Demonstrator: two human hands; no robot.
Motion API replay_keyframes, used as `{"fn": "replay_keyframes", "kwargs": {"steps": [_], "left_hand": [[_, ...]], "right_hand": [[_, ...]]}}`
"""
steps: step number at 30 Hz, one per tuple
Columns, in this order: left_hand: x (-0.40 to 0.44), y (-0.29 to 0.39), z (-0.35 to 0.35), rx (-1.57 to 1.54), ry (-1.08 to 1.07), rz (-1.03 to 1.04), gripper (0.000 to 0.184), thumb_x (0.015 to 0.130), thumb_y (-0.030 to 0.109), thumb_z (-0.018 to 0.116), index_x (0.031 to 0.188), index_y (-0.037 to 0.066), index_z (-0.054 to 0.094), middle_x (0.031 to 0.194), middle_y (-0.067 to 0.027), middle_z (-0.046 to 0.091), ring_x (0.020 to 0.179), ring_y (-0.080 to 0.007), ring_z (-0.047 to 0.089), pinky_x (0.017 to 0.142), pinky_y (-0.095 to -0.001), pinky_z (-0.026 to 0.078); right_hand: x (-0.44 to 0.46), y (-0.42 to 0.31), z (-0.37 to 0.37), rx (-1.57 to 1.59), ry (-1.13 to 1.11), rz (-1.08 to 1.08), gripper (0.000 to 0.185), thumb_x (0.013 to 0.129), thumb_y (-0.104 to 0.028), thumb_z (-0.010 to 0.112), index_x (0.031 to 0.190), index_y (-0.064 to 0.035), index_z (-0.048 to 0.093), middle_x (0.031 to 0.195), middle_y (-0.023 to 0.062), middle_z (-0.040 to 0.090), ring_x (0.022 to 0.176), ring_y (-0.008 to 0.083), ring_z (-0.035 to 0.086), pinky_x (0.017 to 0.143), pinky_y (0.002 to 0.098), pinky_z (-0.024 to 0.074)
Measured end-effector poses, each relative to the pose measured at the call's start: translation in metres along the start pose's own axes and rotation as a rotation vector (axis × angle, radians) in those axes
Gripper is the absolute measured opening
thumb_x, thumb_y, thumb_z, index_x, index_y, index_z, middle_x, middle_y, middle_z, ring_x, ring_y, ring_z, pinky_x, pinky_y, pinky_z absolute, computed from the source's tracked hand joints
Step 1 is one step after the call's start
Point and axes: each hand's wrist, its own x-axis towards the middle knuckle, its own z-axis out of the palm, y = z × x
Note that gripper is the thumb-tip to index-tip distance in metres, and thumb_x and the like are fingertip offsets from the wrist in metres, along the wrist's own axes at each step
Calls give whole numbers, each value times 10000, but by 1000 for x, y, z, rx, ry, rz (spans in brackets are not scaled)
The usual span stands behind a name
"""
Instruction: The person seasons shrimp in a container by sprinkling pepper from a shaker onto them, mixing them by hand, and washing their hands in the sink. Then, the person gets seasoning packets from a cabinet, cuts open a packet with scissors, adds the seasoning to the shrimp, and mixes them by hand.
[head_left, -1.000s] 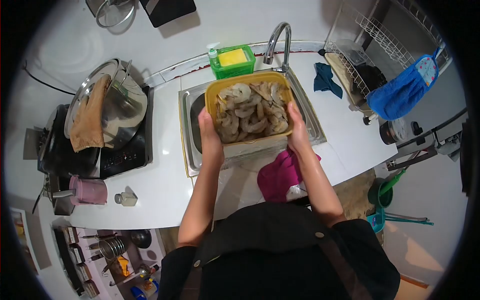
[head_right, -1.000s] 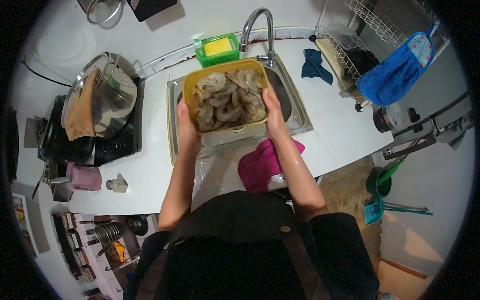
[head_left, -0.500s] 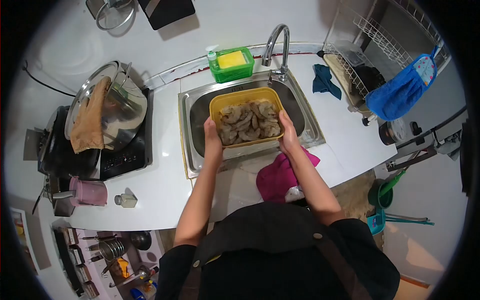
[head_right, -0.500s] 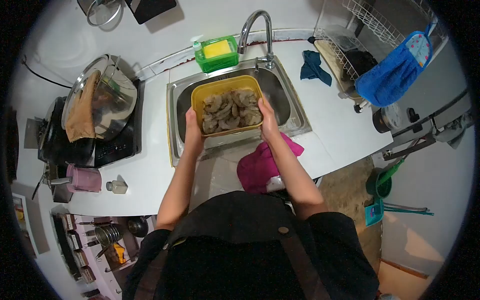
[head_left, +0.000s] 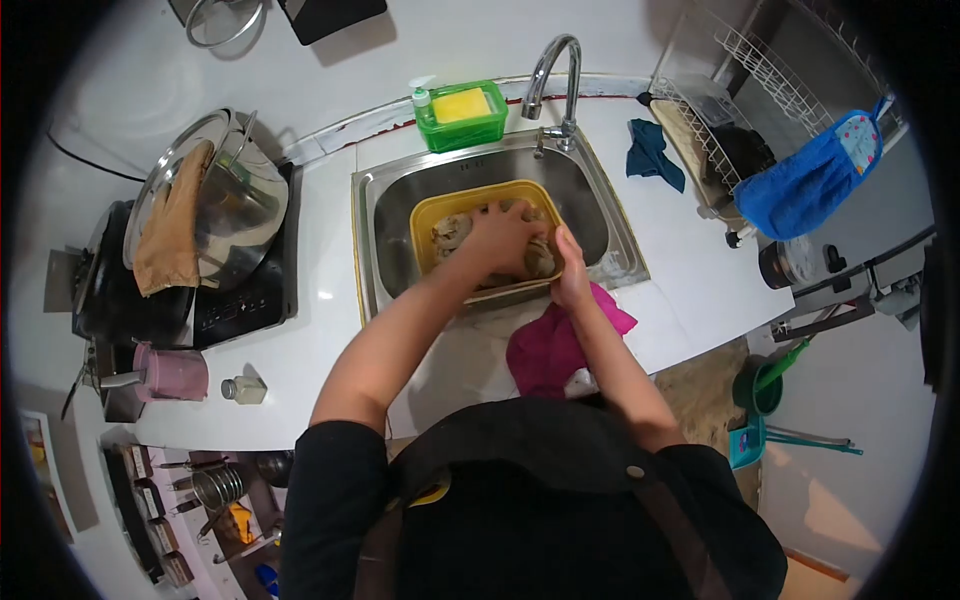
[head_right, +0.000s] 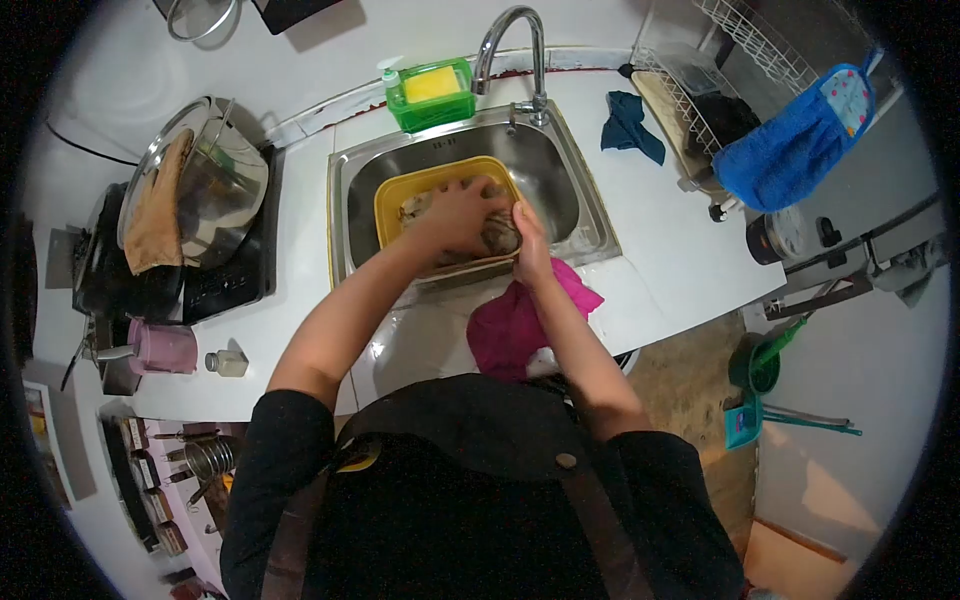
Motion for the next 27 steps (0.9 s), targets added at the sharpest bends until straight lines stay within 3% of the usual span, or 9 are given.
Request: {"fn": "replay_keyframes", "kwargs": {"steps": [4,5,8,12,16,17,21,24,27], "left_hand": [[7,-38,1,-145,-70,15,626,551,270,794,1134,139,605,1137,-126,569,1057,-308,552,905,-414,449],[10,-52,16,-211,84,17,572,567,184,792,1098,68,614,1059,-139,608,1005,-276,587,902,-350,455],[-10,-70,-2,-783,173,30,560,588,121,772,1120,72,606,1051,-155,622,969,-310,603,834,-374,486],[-40,-73,-39,-599,116,-98,503,627,95,768,1105,54,617,1087,-165,623,1024,-295,593,895,-357,460],[-46,-60,-14,-399,-45,-208,796,568,337,794,1268,106,497,1144,-153,608,1031,-305,589,902,-377,458],[-40,-67,18,-423,35,-150,831,545,401,781,1287,190,471,1111,-180,604,1030,-333,578,894,-407,458],[-34,-30,23,-331,132,-186,697,563,276,778,1207,259,510,1019,-184,572,984,-383,566,850,-454,472],[-29,-28,23,-406,171,-95,669,561,236,778,1185,198,540,1002,-195,583,984,-375,565,838,-437,482],[-11,-51,12,-395,110,-189,665,536,190,788,1161,139,566,1037,-210,592,1032,-369,550,881,-432,459]], "right_hand": [[1,-1,3,-12,-22,-18,461,977,-324,390,1351,-55,379,1259,88,500,1118,196,508,934,338,420],[1,-1,3,7,-10,1,461,976,-327,389,1348,-55,381,1256,90,501,1116,197,508,935,339,419],[1,-3,3,45,22,38,458,975,-333,385,1337,-53,389,1241,91,509,1107,199,511,935,338,416],[4,2,-2,40,57,-1,444,973,-334,382,1313,-50,411,1222,88,518,1096,202,513,937,334,413],[4,2,1,24,25,-49,438,978,-312,369,1325,-46,396,1240,93,508,1129,204,496,952,335,405],[4,1,3,14,17,-66,433,980,-306,363,1322,-41,391,1248,94,501,1141,203,490,957,336,402],[4,0,3,26,-2,-59,459,982,-282,368,1375,-47,349,1293,100,477,1169,210,470,977,332,382],[3,0,0,63,-40,5,466,981,-290,375,1379,-51,340,1309,95,464,1171,210,469,986,335,374],[3,-1,5,-5,-37,26,466,980,-293,377,1380,-57,336,1301,93,467,1167,210,472,979,338,383]]}}
